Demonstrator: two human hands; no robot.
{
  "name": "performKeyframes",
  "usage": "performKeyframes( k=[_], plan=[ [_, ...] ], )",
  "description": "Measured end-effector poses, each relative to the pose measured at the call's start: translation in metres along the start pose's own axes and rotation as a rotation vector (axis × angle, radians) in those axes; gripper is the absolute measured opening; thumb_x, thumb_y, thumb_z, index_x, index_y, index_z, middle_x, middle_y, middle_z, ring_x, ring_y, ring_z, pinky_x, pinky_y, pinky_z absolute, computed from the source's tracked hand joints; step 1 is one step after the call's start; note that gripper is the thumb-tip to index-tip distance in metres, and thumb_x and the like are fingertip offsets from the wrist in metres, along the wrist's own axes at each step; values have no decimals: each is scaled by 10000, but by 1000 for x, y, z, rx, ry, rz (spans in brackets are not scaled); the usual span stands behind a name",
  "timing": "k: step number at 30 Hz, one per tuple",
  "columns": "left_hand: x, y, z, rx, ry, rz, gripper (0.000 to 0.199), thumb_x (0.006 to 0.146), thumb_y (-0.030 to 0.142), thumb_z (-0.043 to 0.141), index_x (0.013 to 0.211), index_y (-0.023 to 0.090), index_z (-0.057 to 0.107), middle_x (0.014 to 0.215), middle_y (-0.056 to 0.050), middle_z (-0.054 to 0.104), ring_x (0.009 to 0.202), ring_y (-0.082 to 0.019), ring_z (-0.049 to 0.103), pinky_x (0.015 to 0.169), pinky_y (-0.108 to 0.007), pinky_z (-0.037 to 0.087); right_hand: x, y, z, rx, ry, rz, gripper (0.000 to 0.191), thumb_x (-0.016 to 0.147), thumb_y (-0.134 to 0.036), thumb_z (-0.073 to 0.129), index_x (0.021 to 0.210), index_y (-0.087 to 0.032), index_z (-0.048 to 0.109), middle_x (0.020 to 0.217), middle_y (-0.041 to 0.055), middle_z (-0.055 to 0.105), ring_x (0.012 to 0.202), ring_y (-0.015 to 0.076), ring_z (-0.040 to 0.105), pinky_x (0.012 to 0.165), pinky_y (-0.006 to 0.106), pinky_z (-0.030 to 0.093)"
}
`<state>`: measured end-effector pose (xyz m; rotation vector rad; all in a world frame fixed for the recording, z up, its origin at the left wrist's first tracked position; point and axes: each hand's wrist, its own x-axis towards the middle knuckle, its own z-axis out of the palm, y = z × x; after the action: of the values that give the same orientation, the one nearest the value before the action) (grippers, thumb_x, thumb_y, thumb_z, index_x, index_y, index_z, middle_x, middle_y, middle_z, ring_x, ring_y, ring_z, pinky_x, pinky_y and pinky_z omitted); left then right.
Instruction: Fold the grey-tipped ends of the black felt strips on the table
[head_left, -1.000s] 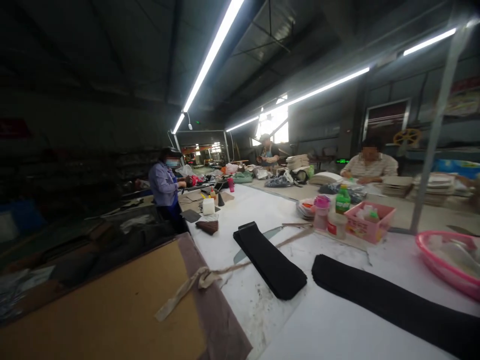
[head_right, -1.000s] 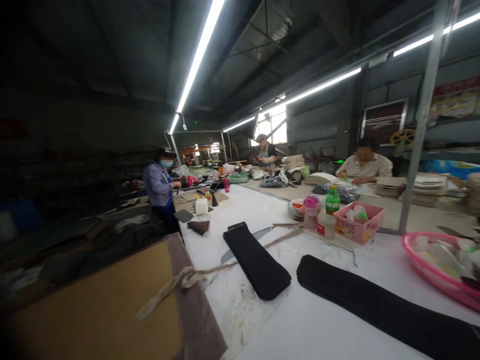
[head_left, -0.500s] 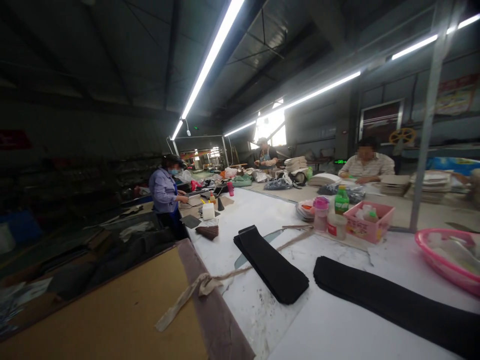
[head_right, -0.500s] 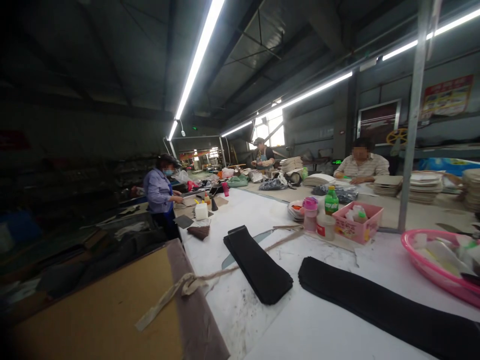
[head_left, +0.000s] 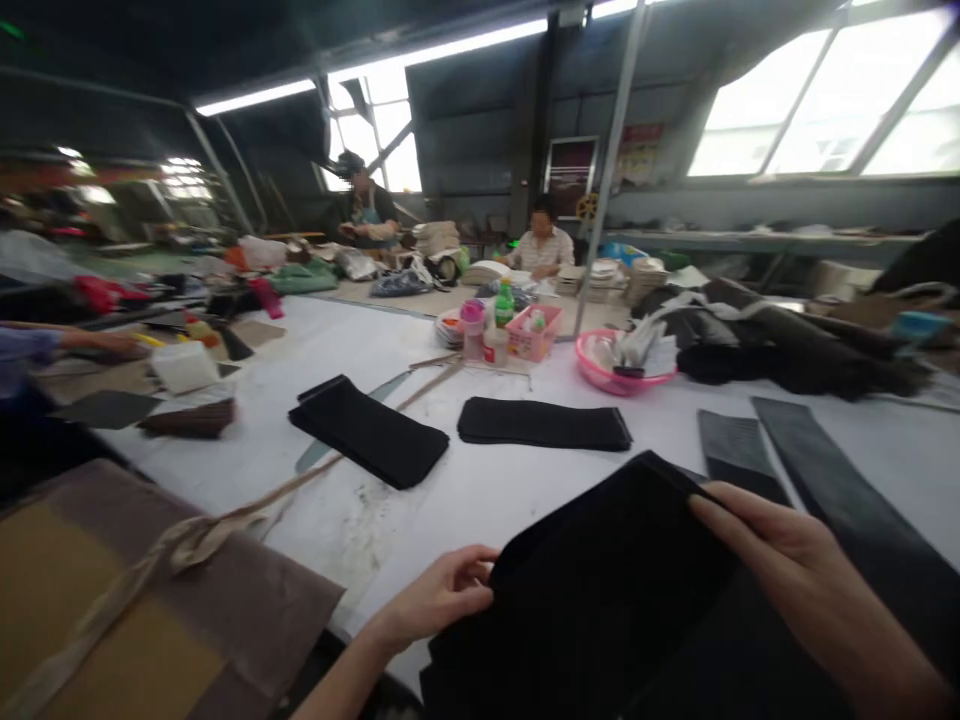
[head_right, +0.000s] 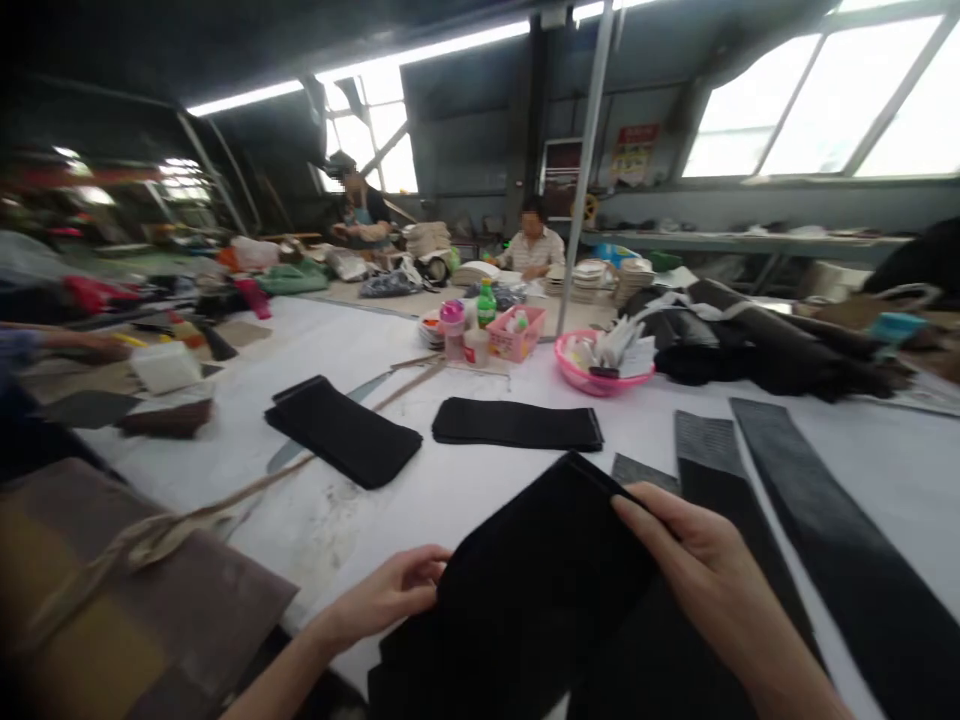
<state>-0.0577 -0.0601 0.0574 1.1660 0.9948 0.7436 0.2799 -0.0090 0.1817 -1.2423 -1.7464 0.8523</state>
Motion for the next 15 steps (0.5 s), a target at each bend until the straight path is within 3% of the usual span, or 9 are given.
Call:
performKeyframes(
  k=[2, 4, 7, 9, 13, 15],
  plan=[
    [2, -2, -1, -43, 11, -33, 475, 874, 484, 528, 1228, 168, 534, 911, -45, 637, 789, -155, 583, 705, -265, 436, -5, -8, -1, 7, -67, 63, 318, 865, -504, 586, 850, -199, 671, 751, 27, 624, 725, 215, 603, 611, 273, 504],
    [5, 0, 1, -28, 31, -37, 449, 904, 499, 460, 1160, 148, 573, 832, -28, 614, 743, -144, 557, 684, -261, 425, -6, -19, 3, 19, -104, 73, 301, 883, -479, 571, 847, -196, 664, 750, 21, 611, 715, 195, 581, 601, 253, 478],
    [14, 6, 10, 15, 55, -22, 341, 856, 451, 553, 938, 130, 635, 760, -1, 581, 686, -117, 497, 634, -232, 386, -6, -36, 6, 33, -162, 34, 282, 903, -451, 558, 863, -195, 668, 732, 19, 602, 684, 172, 552, 588, 238, 450],
    [22, 11, 16, 5, 6, -42, 244, 786, 360, 632, 869, 130, 629, 747, 8, 577, 647, -107, 470, 591, -224, 366, -8, -46, 4, 35, -196, 5, 281, 905, -447, 554, 873, -196, 675, 716, 22, 598, 660, 171, 542, 577, 241, 444],
    [26, 19, 22, 31, -163, -49, 76, 687, 194, 608, 709, 123, 621, 616, 44, 499, 571, -81, 381, 534, -214, 312, -8, -57, -8, 6, -85, 7, 256, 892, -445, 573, 906, -211, 675, 757, 25, 617, 694, 189, 563, 580, 251, 446],
    [22, 21, 20, 32, -203, -51, 115, 666, 174, 608, 762, 127, 651, 665, 35, 542, 614, -97, 424, 567, -218, 345, -5, -55, -17, -35, 0, 30, 267, 887, -459, 573, 908, -211, 669, 777, 22, 621, 708, 193, 567, 586, 255, 446]
  ],
)
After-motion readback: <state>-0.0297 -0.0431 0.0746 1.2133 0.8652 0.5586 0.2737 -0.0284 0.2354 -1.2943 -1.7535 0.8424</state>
